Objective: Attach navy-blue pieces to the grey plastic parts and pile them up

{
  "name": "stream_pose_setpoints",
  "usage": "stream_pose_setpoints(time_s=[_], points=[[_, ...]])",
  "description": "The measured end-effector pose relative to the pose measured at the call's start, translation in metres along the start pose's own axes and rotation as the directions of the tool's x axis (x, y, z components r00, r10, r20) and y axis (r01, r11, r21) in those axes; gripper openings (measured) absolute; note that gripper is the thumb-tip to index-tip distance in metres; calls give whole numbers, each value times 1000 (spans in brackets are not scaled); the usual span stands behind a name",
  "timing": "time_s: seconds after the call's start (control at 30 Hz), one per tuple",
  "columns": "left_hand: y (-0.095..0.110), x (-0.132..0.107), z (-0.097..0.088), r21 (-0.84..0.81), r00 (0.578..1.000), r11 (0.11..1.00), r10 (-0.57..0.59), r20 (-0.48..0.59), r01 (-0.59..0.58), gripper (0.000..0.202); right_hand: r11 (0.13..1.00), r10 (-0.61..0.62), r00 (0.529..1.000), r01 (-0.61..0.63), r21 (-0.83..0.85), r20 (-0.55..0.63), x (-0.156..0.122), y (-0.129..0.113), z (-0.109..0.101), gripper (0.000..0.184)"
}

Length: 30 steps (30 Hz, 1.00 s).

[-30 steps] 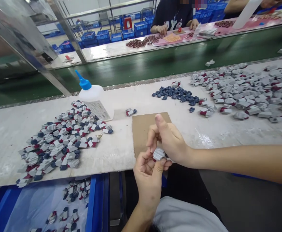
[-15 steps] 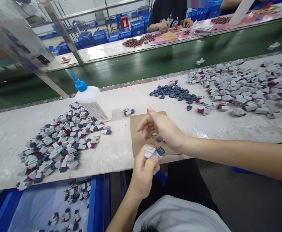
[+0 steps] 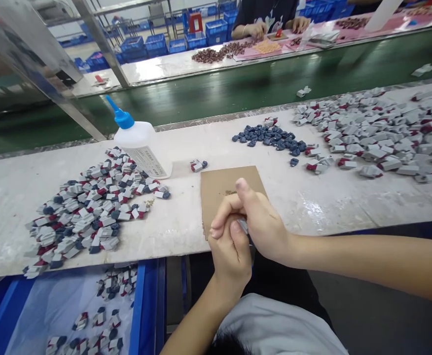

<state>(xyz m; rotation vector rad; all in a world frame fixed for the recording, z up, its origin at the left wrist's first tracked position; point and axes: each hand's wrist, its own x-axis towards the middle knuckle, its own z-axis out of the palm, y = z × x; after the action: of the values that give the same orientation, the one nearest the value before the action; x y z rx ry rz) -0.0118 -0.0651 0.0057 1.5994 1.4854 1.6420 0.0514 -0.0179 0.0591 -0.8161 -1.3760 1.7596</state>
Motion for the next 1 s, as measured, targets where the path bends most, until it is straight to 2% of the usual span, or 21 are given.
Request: stream_pose_setpoints(time_s=[0.17, 0.27, 0.37, 0.47, 0.6, 0.77, 0.87, 1.0], points=[[-1, 8, -3, 171, 998, 985, 44, -44, -36, 24, 990, -130, 986, 134, 33, -106, 4, 8, 4, 65], [-5, 15, -7, 226, 998, 974, 35, -43, -25, 24, 985, -148, 972, 161, 61, -180, 12, 12, 8, 67], [-12, 20, -11, 197, 998, 978, -67, -4, 66, 29, 989, -77, 977, 99, 105, -197, 22, 17, 11, 69], [-15, 26, -17, 155, 984, 974, -173, 37, 165, 36, 975, 49, 991, -20, 222, -128, 34, 19, 10, 73], [-6, 34, -27, 145, 963, 964, -240, 124, 222, 35, 940, 133, 991, -121, 318, -16, 42, 10, 2, 75], [5, 35, -28, 51, 915, 937, -349, 202, 346, 29, 942, 178, 983, -155, 297, -51, 34, 1, -3, 63], [6, 32, -24, 5, 915, 930, -362, 175, 367, 30, 933, 226, 972, -197, 300, -66, 26, 4, 2, 58], [3, 29, -19, -33, 956, 959, -279, 87, 283, 41, 912, 271, 960, -230, 341, -77, 19, 9, 9, 57]])
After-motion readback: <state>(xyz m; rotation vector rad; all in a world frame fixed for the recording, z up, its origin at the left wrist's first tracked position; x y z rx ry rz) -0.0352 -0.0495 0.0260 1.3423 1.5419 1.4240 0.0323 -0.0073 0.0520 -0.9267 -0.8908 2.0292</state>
